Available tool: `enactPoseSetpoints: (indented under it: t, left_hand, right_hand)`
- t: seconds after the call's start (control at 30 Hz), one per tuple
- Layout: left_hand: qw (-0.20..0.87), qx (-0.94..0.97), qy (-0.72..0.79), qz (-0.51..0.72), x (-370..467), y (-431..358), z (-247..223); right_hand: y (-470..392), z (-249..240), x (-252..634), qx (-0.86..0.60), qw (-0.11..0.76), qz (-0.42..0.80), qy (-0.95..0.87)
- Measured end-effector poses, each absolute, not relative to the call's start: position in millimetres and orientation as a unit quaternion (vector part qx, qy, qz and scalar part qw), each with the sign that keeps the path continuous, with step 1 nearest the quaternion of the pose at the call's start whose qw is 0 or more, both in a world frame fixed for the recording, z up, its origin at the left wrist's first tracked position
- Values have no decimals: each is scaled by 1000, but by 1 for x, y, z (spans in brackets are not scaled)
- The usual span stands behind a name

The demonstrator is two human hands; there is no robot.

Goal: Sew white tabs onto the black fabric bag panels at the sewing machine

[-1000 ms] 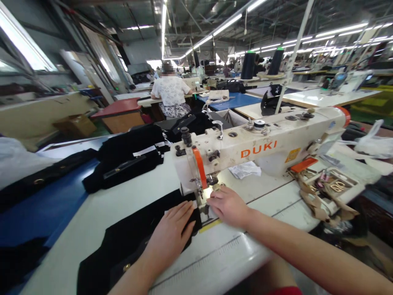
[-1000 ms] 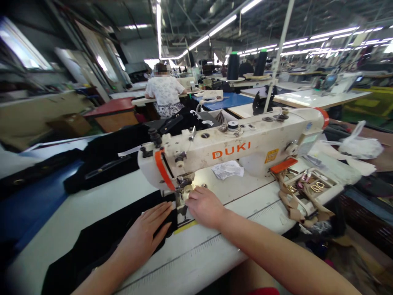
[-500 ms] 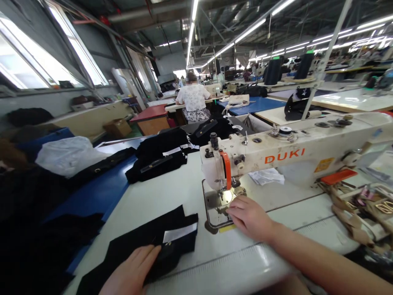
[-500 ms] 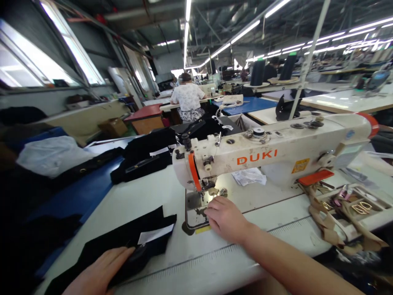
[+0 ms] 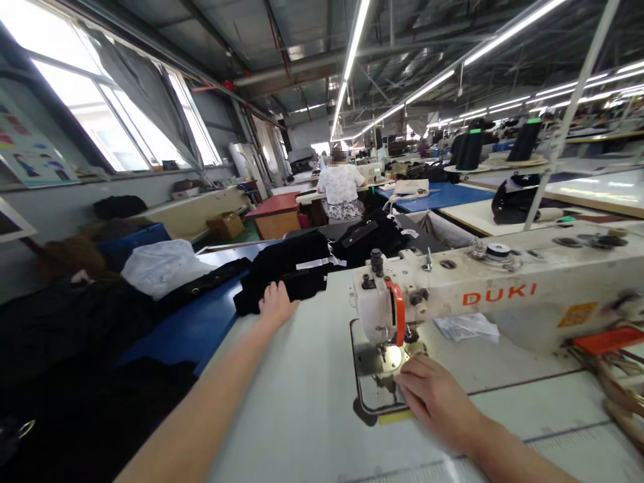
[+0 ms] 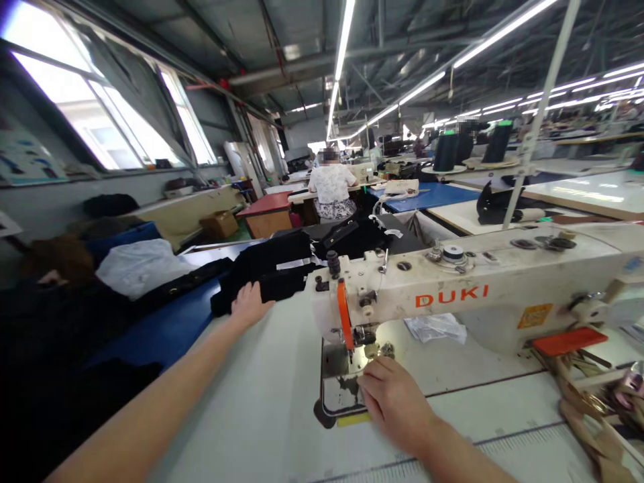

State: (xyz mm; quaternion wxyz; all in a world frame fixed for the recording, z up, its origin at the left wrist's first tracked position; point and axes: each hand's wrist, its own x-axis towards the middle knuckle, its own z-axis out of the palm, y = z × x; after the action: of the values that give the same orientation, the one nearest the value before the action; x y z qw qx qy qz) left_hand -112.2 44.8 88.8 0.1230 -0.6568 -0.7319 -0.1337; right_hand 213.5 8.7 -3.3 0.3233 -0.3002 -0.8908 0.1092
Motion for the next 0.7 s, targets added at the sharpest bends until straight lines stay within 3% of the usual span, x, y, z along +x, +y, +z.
enactPoseSetpoints:
  t: [0.23,0.43,0.6,0.7]
  left_hand:
    - [88,-675,-730,-64,-110,-33,39]
    - [284,-507,-799,-153,-205,-153,94]
    - [176,-449,-872,-89,-266,-191,126]
    - [137,-457,-871,-117,-271,-192,136]
  right_hand:
    - [7,-6,219,-272,301,125,-905]
    - [9,-13,221,-240,309,120,-913]
    - [10,-14,221,-230,321,104,-913]
    - [10,-15,223,-234,316,93,-915]
